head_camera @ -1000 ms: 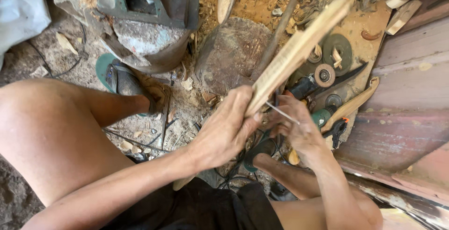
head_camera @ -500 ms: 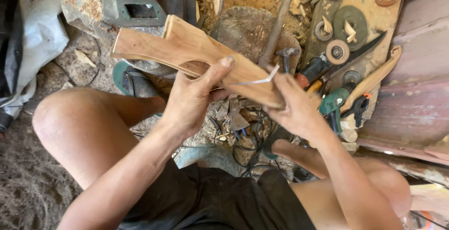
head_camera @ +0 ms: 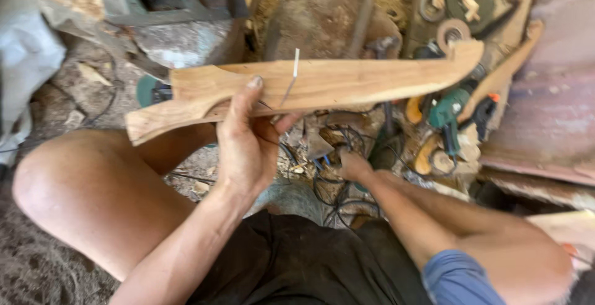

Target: The person aligns two wooden pieces, drills holes, and inserts metal rods to join them. They use a hammer to secure the rods and inspect the fit of the assembled parts.

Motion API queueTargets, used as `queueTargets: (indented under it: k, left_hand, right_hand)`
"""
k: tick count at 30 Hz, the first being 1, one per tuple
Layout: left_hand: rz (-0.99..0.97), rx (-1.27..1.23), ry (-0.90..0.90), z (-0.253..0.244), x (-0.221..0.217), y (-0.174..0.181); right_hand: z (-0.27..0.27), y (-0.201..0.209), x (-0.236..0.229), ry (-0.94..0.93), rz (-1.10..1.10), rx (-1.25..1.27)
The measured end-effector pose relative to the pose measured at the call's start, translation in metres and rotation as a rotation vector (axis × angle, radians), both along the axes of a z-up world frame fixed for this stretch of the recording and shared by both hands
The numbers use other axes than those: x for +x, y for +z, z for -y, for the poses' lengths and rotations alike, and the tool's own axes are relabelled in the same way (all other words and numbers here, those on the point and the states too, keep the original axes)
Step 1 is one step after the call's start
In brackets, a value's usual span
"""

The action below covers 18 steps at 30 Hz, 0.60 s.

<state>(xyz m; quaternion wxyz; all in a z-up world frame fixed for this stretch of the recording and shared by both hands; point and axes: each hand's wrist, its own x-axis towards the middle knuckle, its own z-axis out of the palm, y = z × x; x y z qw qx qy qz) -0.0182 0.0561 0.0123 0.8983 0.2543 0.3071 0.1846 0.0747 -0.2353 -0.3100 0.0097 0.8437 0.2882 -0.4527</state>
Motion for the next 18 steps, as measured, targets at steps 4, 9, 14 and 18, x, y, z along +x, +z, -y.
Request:
queueTargets:
  k: [4,9,14,18]
  left_hand:
    - [-0.009,-0.064,0.069,0.001,0.003,0.003]
    - [0.054,-0.102,0.070,0.000,0.008,0.002]
    - [0.029,-0.107,0.081,-0.001,0.010,-0.003]
    - [-0.021,-0.076,0.085,0.002,0.011,-0.006]
  right_hand:
    - [-0.011,-0.048,-0.056,-0.246,0.226,0.241]
    - [-0.039,-0.038,-0.061,-0.288,0.271,0.189]
    - [-0.046,-0.017,-0.042,-0.060,0.172,-0.009]
    - [-0.032,0.008,-0.033,0.105,0.164,-0.160]
